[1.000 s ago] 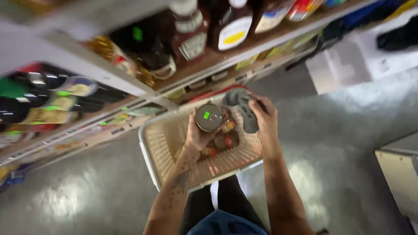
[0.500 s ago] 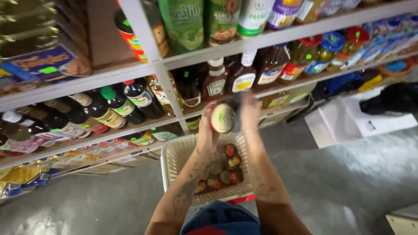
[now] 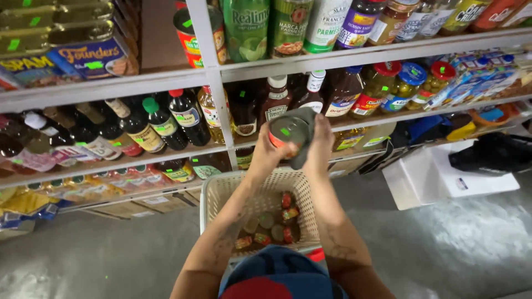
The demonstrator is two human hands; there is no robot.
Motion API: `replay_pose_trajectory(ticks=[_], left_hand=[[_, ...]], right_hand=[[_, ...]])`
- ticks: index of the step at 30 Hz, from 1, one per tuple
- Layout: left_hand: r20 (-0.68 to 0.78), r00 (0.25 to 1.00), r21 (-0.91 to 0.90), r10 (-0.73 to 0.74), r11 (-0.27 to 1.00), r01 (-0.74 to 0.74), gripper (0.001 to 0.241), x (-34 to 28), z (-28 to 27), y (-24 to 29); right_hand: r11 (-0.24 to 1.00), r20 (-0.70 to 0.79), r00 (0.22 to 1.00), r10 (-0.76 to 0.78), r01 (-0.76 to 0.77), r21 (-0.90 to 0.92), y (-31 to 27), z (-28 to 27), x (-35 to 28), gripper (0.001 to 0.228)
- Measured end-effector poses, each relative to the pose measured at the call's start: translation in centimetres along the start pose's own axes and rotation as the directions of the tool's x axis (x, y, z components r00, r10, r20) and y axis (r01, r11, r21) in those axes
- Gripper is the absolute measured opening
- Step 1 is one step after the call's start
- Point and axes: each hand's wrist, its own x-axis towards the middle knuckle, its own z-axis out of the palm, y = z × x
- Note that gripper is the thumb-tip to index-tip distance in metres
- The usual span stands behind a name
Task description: Wiping canned goods with a cloth and placing them onto retail store shelves.
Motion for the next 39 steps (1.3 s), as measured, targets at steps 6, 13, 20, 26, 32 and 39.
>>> replay_pose_trajectory(ticks=[6,13,20,26,32,39], left_hand=[[-0.234,0.960,0.018,-0.154,0.986,0.163,0.062,-0.2,0.1,-1.2],[-0.245,0.958,-0.180,-0.151,0.978,0.108,0.047,-1.9,-0.7,-1.3],[-0.208,0.973,0.082,-0.101,0.989,0.120,0.057,-1.4,-0.4,-0.4],[-0.244,0.952,-0.107,-0.188,0.980,0.166,0.065,-1.2,-0.1,1.9],[-0.054,0.989,0.042,0.139,0.990,-0.137,0.122,0.7,-2.0,-0.5],[-0.188,0.961,0.187,0.204,0.968,-0.169,0.122,1.9,-3.1,3.9]], right_hand=[[0.702,0.344,0.807,-0.481,0.589,-0.401,2.1,1.9,-5.9,0.059],[0.936,0.270,0.920,0.283,-0.327,0.134,4.3,-0.9,3.2,0.030],[0.966,0.082,0.990,0.114,-0.130,0.225,2.9,0.4,-1.0,0.033],[0.998,0.184,0.981,-0.060,0.065,-0.024,-2.4,2.0,-4.8,0.034],[0.684,0.315,0.849,0.424,-0.528,0.503,6.7,-0.5,0.3,0.032],[0.862,0.184,0.879,0.440,-0.471,0.189,2.5,-1.0,-4.6,0.033]])
